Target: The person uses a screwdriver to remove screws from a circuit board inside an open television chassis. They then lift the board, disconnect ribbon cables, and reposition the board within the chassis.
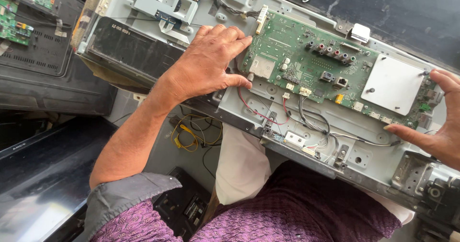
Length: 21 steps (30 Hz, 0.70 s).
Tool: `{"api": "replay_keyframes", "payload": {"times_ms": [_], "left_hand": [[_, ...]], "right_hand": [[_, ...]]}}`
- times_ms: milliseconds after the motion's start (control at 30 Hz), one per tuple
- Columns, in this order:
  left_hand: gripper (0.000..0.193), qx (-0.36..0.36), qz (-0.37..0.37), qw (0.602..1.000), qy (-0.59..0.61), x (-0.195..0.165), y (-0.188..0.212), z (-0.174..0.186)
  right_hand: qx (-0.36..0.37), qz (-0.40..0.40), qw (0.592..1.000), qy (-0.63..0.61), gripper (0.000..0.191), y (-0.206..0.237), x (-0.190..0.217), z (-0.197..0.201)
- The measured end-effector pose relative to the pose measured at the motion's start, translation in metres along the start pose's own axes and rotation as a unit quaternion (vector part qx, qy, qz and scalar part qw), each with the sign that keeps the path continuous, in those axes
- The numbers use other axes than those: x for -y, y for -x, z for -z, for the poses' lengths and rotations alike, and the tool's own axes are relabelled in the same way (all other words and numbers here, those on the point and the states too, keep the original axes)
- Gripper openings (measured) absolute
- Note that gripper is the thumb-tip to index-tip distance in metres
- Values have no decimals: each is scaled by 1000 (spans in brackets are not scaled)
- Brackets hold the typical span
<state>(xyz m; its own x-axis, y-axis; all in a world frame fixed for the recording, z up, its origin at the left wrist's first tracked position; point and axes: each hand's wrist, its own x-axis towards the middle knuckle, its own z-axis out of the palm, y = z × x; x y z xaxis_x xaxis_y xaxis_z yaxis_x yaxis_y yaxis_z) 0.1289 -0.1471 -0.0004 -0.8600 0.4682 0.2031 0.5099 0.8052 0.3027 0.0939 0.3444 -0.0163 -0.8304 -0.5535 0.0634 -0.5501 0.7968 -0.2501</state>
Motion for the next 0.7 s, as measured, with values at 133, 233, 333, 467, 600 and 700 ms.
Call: {"api": "replay_keyframes", "payload": {"times_ms": [133,233,333,467,600,700], "left_hand": [[91,-5,-6,1000,6,1,1,-3],[90,-17,-11,1000,3,0,3,-4],[86,-34,-23,999,7,-1,4,-2],[69,-10,-4,999,52,-7,0,2],[72,23,57,993,102,-16,-8,1],[76,-25,74,990,116,-17,-9,0]], "right_hand": [[3,3,1000,27,116,2,-3,-1],[6,2,1000,27,116,3,-2,-1],[1,6,1000,14,116,3,-3,0],[8,-14,1000,-13,117,3,-3,-2],[-7,-1,1000,30,116,2,1,1],[-19,7,999,32,115,0,5,6]]}}
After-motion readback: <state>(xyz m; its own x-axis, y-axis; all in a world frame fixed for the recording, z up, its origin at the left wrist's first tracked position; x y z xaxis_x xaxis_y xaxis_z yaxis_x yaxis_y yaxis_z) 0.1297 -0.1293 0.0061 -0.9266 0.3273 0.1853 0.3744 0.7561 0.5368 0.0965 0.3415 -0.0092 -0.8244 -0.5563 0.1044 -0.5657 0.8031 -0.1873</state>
